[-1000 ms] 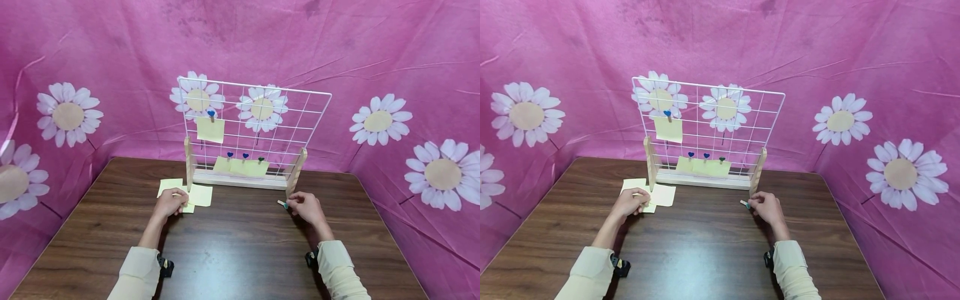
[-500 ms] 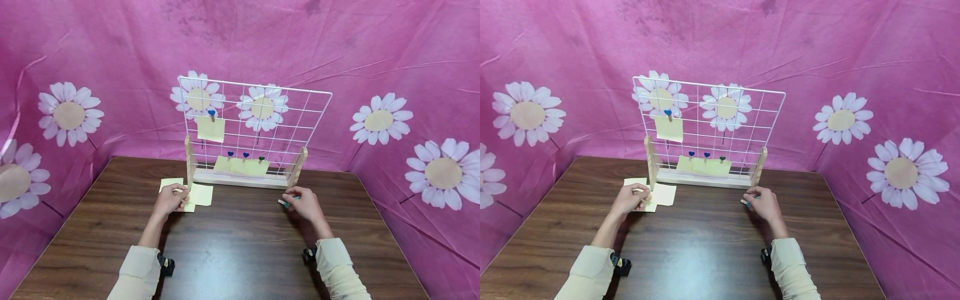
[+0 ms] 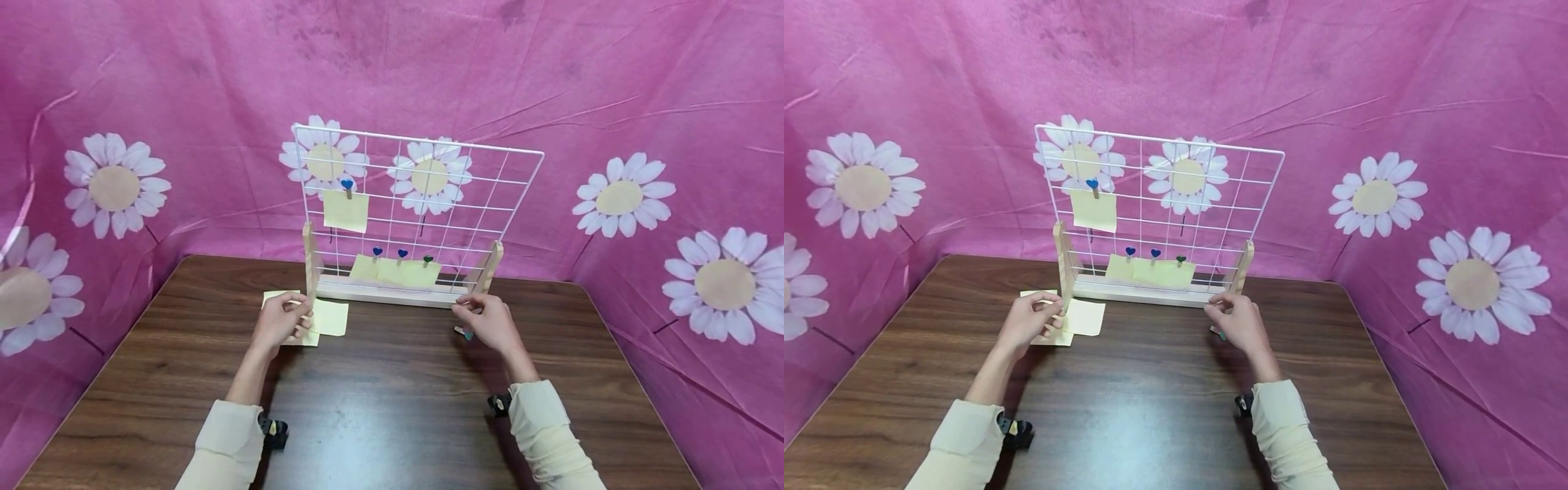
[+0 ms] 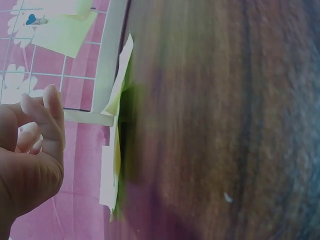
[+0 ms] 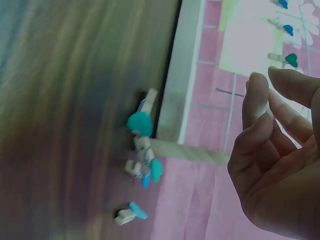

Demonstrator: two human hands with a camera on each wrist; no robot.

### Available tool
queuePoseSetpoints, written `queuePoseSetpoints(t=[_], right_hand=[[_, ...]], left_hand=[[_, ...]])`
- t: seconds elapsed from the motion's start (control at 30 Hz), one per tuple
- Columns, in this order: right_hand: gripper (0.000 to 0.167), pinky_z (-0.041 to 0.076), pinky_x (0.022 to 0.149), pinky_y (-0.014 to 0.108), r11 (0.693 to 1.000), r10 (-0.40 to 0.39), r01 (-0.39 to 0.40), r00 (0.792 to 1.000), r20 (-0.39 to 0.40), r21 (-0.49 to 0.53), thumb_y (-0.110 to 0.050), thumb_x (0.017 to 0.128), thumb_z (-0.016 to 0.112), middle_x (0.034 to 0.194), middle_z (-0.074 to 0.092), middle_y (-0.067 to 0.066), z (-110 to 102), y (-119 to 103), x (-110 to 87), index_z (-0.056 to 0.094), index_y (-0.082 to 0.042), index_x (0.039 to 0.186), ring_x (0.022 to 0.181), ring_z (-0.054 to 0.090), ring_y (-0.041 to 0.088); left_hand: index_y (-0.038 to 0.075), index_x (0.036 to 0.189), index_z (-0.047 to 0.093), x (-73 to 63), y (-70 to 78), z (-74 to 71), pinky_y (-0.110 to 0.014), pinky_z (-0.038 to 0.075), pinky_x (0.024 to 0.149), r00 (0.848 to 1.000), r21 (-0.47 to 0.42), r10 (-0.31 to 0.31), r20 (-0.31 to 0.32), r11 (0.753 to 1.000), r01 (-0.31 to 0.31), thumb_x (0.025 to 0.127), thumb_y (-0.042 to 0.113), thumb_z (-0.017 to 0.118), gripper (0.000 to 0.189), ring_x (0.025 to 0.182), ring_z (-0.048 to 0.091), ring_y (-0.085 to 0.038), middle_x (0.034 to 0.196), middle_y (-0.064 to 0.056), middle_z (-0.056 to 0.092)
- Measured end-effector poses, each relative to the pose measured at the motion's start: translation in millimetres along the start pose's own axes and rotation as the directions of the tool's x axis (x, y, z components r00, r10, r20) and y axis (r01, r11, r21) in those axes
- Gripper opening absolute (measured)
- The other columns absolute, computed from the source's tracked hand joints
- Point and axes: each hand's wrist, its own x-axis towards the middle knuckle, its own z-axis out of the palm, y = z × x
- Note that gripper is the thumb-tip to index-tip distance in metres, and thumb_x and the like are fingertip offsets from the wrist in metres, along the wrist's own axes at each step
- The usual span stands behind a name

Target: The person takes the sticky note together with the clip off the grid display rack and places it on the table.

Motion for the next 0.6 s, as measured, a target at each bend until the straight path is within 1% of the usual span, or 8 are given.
queuePoseSetpoints(t=[0.13,0.27,0.37,0.47,0.53,0.6], right_hand=[[0.023,0.056,0.067,0.030,0.999,-0.022,0.022,1.000,0.002,0.040,-0.018,0.094,0.073,0.087,0.074,0.008,0.8,-11.0,4.1,0.073,-0.001,0.108,0.068,0.069,0.015],[0.024,0.058,0.060,0.028,0.995,-0.025,0.024,1.000,0.004,0.092,-0.017,0.095,0.073,0.088,0.072,0.009,1.1,-23.4,8.4,0.072,0.001,0.110,0.064,0.069,0.017],[0.024,0.058,0.057,0.028,0.993,-0.041,0.040,0.999,0.006,0.109,-0.016,0.095,0.072,0.088,0.073,0.011,0.7,-32.8,12.0,0.072,0.002,0.111,0.059,0.069,0.019],[0.023,0.057,0.060,0.029,0.990,-0.082,0.082,0.997,0.002,0.111,-0.016,0.095,0.072,0.090,0.074,0.013,0.2,-41.1,16.8,0.072,0.002,0.110,0.058,0.069,0.020],[0.023,0.057,0.063,0.030,0.986,-0.118,0.117,0.993,0.000,0.115,-0.014,0.096,0.072,0.091,0.074,0.015,0.0,-46.8,19.9,0.072,0.003,0.111,0.058,0.069,0.023],[0.024,0.056,0.062,0.030,0.981,-0.146,0.145,0.989,-0.002,0.125,-0.013,0.095,0.072,0.091,0.074,0.016,0.4,-51.9,22.8,0.071,0.005,0.111,0.058,0.069,0.026]], left_hand=[[-0.015,0.118,0.057,-1.9,4.8,1.6,-0.020,0.054,0.047,1.000,-0.047,0.013,0.014,0.999,-0.012,0.102,0.005,0.059,0.026,0.063,0.067,-0.011,0.091,-0.019,0.071],[-0.012,0.116,0.058,-2.4,10.4,2.4,-0.022,0.056,0.048,0.999,-0.095,0.026,0.027,0.995,-0.023,0.102,0.006,0.059,0.023,0.066,0.069,-0.012,0.090,-0.012,0.072],[-0.010,0.115,0.059,-2.6,14.7,3.7,-0.023,0.057,0.050,0.998,-0.118,0.047,0.041,0.992,-0.041,0.102,0.007,0.060,0.021,0.069,0.070,-0.012,0.088,-0.007,0.072],[-0.009,0.115,0.059,-2.8,19.6,5.3,-0.026,0.060,0.052,0.996,-0.132,0.070,0.048,0.989,-0.063,0.103,0.008,0.060,0.021,0.071,0.071,-0.012,0.090,-0.006,0.072],[-0.009,0.118,0.059,-2.7,22.7,6.0,-0.029,0.061,0.054,0.995,-0.139,0.082,0.048,0.987,-0.075,0.103,0.008,0.060,0.023,0.072,0.072,-0.012,0.090,-0.005,0.073],[-0.010,0.120,0.058,-2.2,25.3,6.5,-0.031,0.062,0.057,0.995,-0.147,0.090,0.050,0.986,-0.082,0.103,0.008,0.059,0.025,0.074,0.072,-0.013,0.091,-0.004,0.073]])
